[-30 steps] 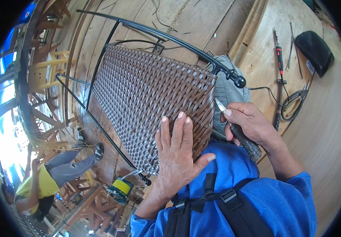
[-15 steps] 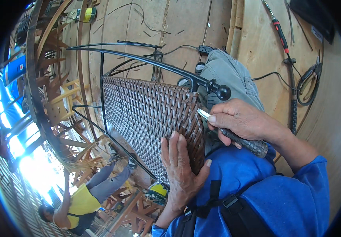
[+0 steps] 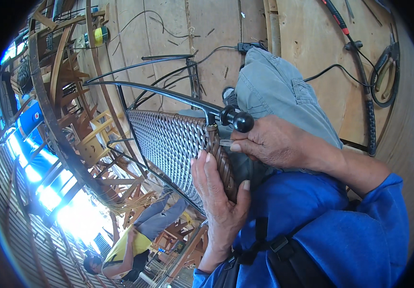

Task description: Repair or finish the seat of a wicker chair frame by weaving plastic strips into place.

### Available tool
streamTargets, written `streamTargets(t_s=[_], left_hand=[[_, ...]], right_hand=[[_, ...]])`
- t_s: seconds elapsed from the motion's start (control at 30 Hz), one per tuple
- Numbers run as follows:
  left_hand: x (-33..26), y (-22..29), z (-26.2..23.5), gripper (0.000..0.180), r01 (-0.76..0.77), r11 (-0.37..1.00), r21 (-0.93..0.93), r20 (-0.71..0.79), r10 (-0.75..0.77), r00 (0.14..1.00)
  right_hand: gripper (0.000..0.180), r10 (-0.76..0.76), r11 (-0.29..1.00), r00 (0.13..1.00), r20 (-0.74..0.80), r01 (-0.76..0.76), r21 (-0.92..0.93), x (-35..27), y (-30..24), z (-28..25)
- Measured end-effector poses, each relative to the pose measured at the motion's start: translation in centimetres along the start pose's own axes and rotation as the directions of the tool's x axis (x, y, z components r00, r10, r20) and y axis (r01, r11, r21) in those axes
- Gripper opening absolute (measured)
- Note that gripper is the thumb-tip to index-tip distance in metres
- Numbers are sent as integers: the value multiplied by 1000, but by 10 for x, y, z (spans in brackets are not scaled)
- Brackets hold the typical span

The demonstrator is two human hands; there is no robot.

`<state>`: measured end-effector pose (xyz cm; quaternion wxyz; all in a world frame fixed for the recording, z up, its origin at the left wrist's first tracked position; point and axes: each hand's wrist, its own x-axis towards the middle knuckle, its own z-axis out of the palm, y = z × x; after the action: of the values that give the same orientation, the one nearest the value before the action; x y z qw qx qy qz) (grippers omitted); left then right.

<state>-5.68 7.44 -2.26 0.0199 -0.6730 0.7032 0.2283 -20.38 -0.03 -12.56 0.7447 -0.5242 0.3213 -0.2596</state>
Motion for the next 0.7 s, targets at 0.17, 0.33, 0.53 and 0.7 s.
streamTargets(t_s=[0.17, 0.33, 0.53, 0.7], left_hand=[[4, 1, -1, 78, 2, 1000, -25, -14, -2, 1000], [3, -1, 1, 78, 1, 999, -36, -26, -2, 1000], [3, -2, 4, 77, 2, 999, -42, -45, -3, 999], [5, 1, 4, 75, 19, 999, -38, -53, -21, 998]], right_hand=[[30, 34, 966, 997, 73, -51, 252, 10, 13, 5], [31, 4, 895, 999, 38, -20, 446, 15, 16, 16], [36, -148, 959, 965, -218, 194, 209, 13, 13, 25], [36, -31, 871, 972, -233, 141, 470, 14, 10, 29]])
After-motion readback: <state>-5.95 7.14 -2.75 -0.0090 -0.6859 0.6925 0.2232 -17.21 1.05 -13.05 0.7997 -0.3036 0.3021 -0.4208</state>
